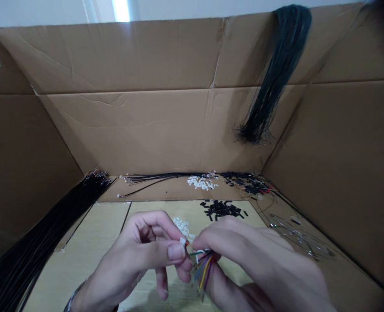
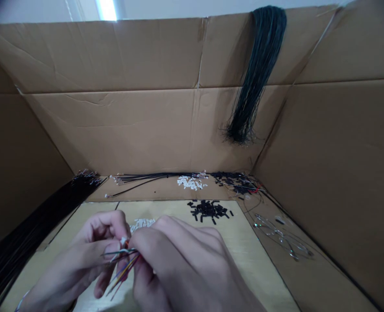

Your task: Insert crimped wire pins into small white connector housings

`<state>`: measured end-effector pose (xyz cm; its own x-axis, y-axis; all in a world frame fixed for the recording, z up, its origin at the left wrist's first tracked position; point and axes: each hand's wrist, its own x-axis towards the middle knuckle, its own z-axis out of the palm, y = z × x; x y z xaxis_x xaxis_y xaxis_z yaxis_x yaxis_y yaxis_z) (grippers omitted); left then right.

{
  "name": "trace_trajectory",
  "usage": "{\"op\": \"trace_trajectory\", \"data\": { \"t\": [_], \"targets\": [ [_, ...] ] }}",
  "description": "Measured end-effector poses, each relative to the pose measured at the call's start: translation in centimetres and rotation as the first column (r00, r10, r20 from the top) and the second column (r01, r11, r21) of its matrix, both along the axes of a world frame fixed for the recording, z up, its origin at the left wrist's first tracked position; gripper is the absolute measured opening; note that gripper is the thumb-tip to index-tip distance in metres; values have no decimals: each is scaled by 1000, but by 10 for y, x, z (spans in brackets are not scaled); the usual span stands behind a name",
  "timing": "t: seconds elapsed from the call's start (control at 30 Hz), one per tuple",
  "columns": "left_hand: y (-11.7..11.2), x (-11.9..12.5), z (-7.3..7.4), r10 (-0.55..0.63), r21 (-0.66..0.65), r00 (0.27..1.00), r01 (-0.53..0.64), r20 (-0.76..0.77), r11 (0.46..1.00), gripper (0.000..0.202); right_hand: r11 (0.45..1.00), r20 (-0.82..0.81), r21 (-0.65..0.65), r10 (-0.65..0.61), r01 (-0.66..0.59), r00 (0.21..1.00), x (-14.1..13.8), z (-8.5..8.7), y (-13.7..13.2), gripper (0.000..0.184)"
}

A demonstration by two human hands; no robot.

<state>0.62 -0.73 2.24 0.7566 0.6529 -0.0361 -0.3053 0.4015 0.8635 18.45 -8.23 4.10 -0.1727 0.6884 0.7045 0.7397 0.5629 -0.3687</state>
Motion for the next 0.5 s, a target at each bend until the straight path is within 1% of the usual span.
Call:
{"op": "trace_trajectory", "data": {
  "t": [0.17, 0.23, 0.37, 0.5],
  "targets": [
    [-1, 1, 0, -23, -10, 998, 23, 51, 1000, 14, 999, 54, -34, -3, 5, 999, 1, 0, 1, 18],
    [-1, 1, -1, -27, -11, 998, 28, 61, 1000, 13, 999, 83, -29, -17, 19, 996, 0, 0, 0, 17],
    [-2, 0, -1, -16, -19, 999, 17, 36, 1000, 15, 998, 125, -6, -59, 60, 990, -1, 0, 1, 17],
    [-2, 1, 0, -19, -23, 999, 20, 41, 1000, 16, 999, 168, -1, -51, 51, 985, 1, -1, 3, 19]
  ]
}}
